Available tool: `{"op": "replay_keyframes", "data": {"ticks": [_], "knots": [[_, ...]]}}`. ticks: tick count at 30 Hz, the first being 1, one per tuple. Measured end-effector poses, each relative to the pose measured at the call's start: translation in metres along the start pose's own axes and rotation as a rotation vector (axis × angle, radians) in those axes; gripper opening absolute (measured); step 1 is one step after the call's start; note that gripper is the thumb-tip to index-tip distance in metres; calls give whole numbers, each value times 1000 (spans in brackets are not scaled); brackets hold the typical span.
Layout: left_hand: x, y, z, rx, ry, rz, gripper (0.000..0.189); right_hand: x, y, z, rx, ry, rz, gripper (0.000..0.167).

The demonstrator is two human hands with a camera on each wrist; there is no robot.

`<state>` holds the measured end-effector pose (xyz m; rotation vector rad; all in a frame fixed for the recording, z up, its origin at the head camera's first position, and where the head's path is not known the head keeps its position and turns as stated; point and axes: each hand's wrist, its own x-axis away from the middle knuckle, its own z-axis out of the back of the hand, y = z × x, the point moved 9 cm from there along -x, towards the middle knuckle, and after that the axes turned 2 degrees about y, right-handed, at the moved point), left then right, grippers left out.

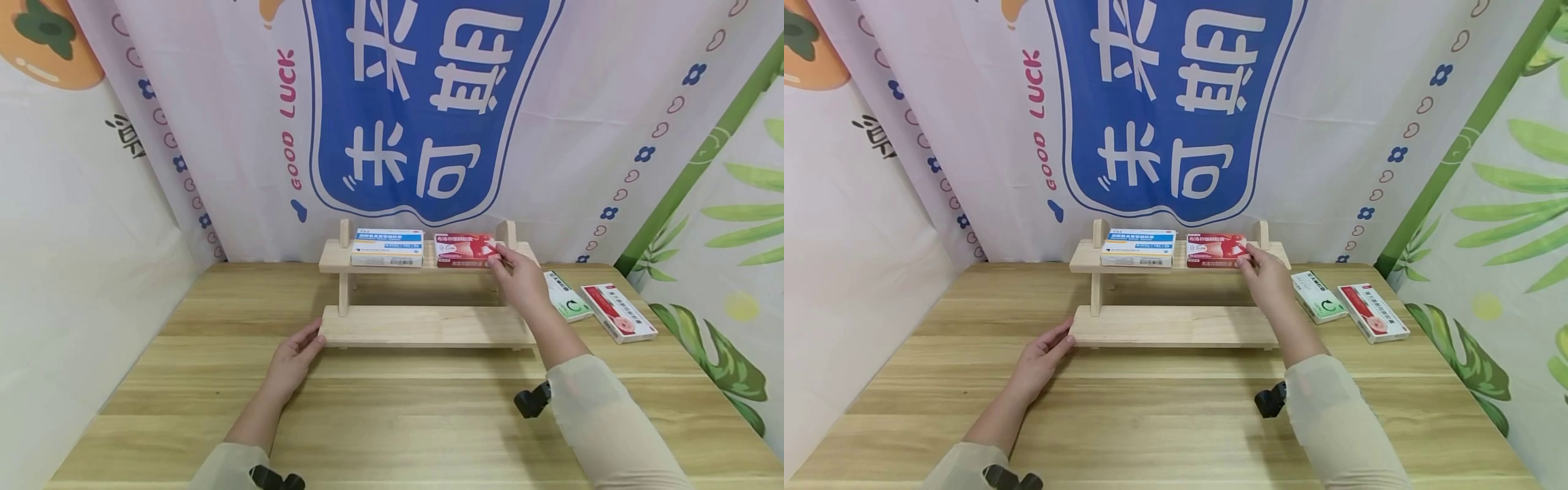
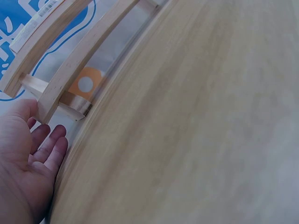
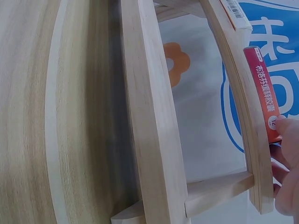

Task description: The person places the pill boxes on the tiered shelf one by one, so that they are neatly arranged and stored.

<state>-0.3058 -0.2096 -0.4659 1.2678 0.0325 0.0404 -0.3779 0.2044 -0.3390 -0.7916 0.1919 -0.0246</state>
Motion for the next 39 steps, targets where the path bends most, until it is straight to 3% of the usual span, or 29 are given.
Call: {"op": "replay_keyframes", "data": {"ticks": [7, 20, 29, 39], "knots": [[1, 0, -1, 3, 5, 0, 50, 7, 6, 10, -72, 32, 17, 69], [0, -1, 0, 3, 8, 3, 49, 22, 37, 46, -3, 138, -2, 69], [-1, 0, 0, 1, 14, -1, 48, 30, 84, 74, 21, 174, -91, 70], [-2, 0, -1, 27, 13, -5, 48, 38, 156, 98, 69, 164, -250, 77]]}}
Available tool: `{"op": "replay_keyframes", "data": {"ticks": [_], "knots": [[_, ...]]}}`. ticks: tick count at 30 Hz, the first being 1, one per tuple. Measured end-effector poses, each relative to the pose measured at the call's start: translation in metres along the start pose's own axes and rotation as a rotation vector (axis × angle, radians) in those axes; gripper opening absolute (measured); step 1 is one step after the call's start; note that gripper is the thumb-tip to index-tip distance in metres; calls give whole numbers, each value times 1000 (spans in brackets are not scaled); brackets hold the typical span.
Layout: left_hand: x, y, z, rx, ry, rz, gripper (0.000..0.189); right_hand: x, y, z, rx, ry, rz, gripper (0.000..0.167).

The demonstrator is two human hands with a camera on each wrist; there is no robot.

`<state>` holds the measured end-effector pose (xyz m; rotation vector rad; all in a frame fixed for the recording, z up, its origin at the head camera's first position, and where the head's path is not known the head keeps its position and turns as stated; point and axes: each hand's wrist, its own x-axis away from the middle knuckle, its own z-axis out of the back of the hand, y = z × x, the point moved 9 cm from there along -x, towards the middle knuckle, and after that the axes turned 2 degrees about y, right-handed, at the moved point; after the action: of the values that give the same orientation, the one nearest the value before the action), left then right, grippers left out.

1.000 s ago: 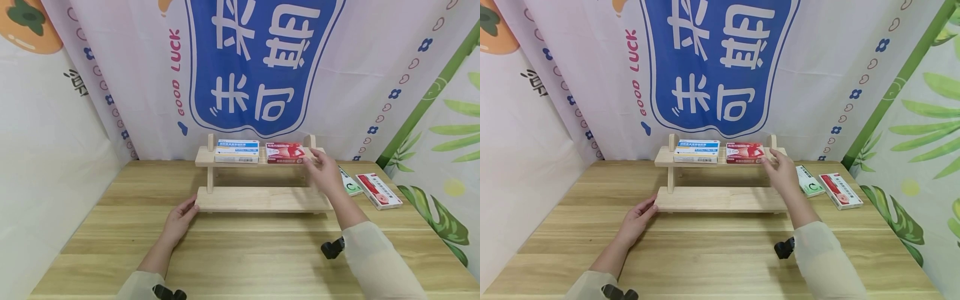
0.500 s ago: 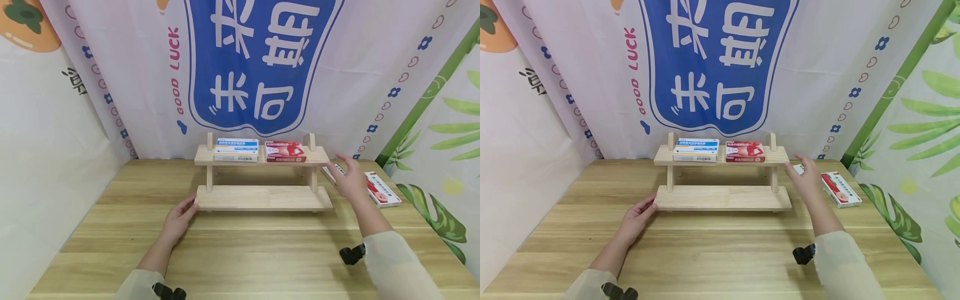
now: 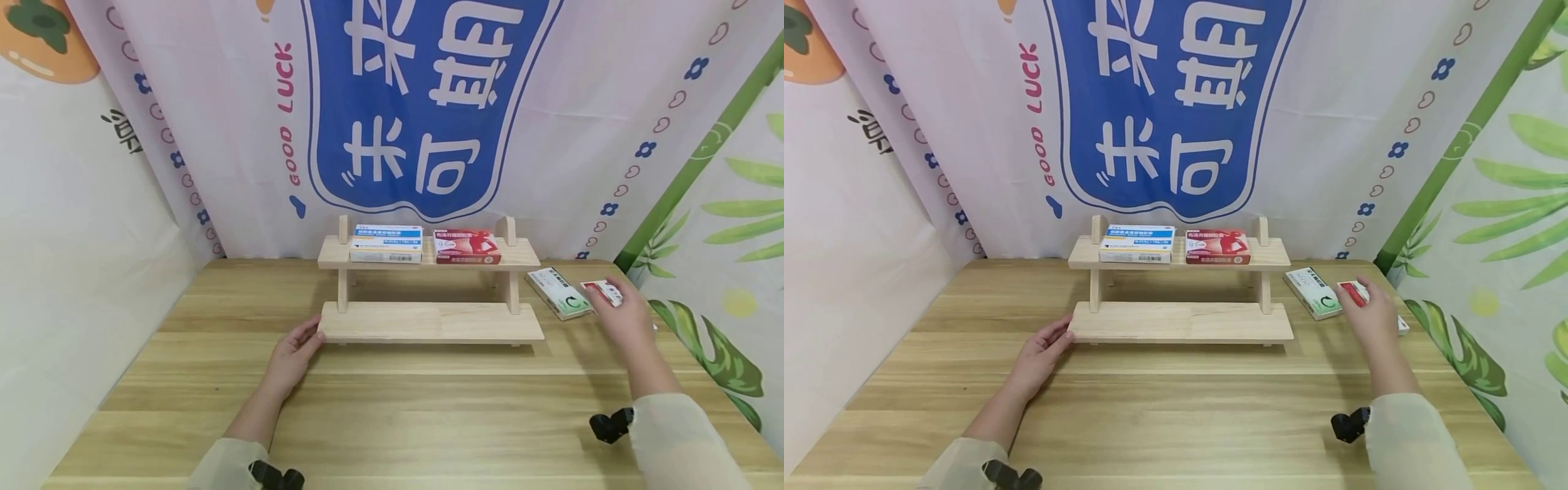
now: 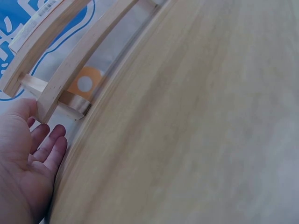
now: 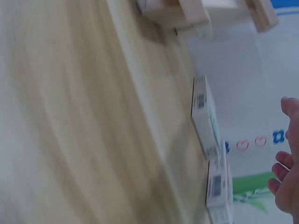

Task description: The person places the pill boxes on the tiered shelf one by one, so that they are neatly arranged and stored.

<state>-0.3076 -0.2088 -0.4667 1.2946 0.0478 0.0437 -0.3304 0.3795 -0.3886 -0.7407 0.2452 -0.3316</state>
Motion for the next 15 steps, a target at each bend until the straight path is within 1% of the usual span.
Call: {"op": "replay_keyframes", "data": {"ticks": [4, 7, 15], "knots": [[1, 1, 0, 2, -1, -4, 47, -1, 23, 5, 30, 8, -21, 76], [1, 2, 0, 1, -1, -4, 47, -1, 39, 5, 41, -2, -54, 78], [1, 2, 0, 14, -7, 2, 47, 0, 67, 5, 85, -35, -118, 87]]}}
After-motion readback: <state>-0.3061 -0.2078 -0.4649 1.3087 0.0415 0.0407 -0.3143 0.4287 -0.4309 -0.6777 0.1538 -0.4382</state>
